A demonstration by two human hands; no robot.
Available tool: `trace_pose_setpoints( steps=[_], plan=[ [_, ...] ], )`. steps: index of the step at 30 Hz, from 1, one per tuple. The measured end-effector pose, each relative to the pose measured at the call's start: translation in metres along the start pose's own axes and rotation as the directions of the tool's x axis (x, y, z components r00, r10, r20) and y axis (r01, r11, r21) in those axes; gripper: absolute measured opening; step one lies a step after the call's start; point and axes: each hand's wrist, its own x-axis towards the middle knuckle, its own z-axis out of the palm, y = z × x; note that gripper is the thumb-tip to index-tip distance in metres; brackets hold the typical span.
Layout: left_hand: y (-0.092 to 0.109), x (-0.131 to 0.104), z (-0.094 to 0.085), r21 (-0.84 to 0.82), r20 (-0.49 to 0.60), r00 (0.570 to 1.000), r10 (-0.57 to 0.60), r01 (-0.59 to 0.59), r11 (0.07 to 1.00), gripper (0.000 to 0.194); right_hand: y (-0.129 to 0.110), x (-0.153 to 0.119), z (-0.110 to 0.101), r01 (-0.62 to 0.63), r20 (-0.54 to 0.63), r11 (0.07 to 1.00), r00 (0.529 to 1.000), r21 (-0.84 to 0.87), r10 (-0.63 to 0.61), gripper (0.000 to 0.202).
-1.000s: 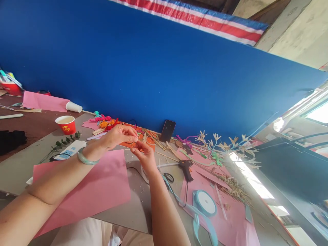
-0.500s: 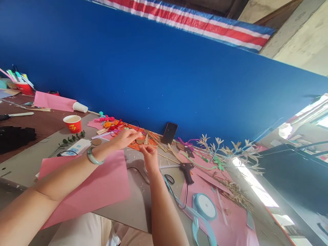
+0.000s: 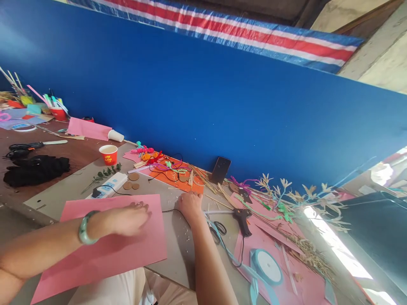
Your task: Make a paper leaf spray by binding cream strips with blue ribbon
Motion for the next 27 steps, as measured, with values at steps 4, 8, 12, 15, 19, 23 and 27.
trace_pose_setpoints(
  steps=[4, 8, 12, 15, 19, 23, 27],
  plan=[
    [0.010, -0.040, 0.016, -0.054, 0.124, 0.991, -0.052, 0.059, 0.997, 0.106, -0.023, -0.014, 0.010, 0.163, 0.160, 0.972, 0.978, -0.168, -0.137, 0.028],
    [0.020, -0.068, 0.020, -0.128, 0.127, 0.992, 0.004, 0.012, 0.992, 0.103, -0.018, -0.027, 0.006, 0.379, 0.251, 0.863, 0.918, -0.335, -0.306, 0.041],
    [0.024, -0.084, 0.031, -0.169, 0.095, 0.991, 0.093, -0.076, 0.983, 0.098, -0.003, -0.027, 0.002, 0.407, 0.261, 0.822, 0.909, -0.397, -0.324, 0.042],
    [0.031, -0.087, 0.035, -0.162, 0.110, 0.992, 0.059, -0.041, 0.986, 0.095, -0.009, -0.020, 0.006, 0.391, 0.216, 0.819, 0.919, -0.420, -0.329, 0.040],
    [0.040, -0.084, 0.032, -0.163, 0.125, 0.992, 0.033, -0.012, 0.986, 0.097, -0.026, -0.014, 0.010, 0.423, 0.191, 0.797, 0.906, -0.431, -0.378, 0.034],
    [0.039, -0.083, 0.035, -0.167, 0.085, 0.995, 0.050, -0.035, 0.985, 0.096, -0.024, -0.021, 0.006, 0.467, 0.244, 0.788, 0.884, -0.400, -0.400, 0.034],
    [0.038, -0.083, 0.040, -0.139, 0.047, 0.998, 0.050, -0.043, 0.989, 0.096, -0.010, -0.028, 0.013, 0.434, 0.181, 0.794, 0.900, -0.426, -0.395, 0.040]
  ],
)
